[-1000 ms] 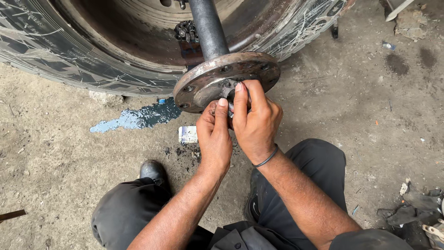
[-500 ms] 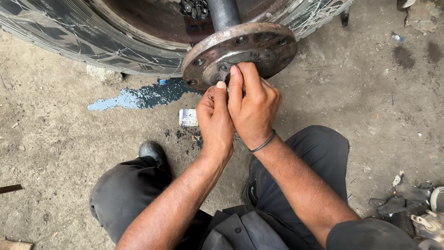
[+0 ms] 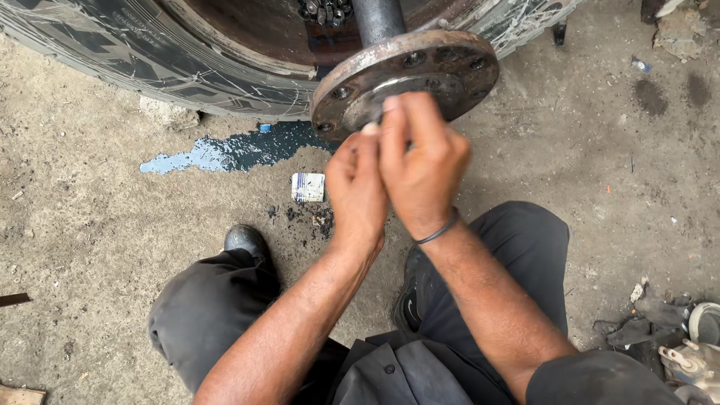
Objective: The person wipes and cleans the surface of a metal axle flange by hand using a cloth.
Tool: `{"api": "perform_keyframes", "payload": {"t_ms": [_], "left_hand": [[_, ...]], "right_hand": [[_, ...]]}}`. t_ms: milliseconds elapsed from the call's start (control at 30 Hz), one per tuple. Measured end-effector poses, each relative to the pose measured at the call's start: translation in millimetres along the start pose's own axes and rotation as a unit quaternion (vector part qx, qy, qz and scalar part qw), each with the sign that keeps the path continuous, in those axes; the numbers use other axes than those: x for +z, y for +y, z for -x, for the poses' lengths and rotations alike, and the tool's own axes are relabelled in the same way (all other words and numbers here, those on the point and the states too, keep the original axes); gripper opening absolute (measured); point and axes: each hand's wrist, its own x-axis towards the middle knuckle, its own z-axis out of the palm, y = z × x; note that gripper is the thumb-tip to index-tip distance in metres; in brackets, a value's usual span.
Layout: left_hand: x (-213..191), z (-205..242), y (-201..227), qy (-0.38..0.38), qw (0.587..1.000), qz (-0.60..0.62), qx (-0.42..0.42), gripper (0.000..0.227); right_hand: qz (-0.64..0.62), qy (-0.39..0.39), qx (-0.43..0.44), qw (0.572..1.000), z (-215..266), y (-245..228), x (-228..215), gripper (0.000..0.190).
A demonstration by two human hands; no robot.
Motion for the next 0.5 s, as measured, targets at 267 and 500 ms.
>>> {"api": "perform_keyframes", "payload": {"t_ms": [267,500], "left_hand": [[9,-7,-12,0.015,0.998,-0.009,0.055,0.03],[9,-8,-9,-0.038,0.998,-0.04,0.027,0.028]], "right_hand": [[-0.012,0.036,0.058,0.998,5,-1,6,0.013],[-0.015,0.044,0.05,0.998,4,1,-6,0.013]]}}
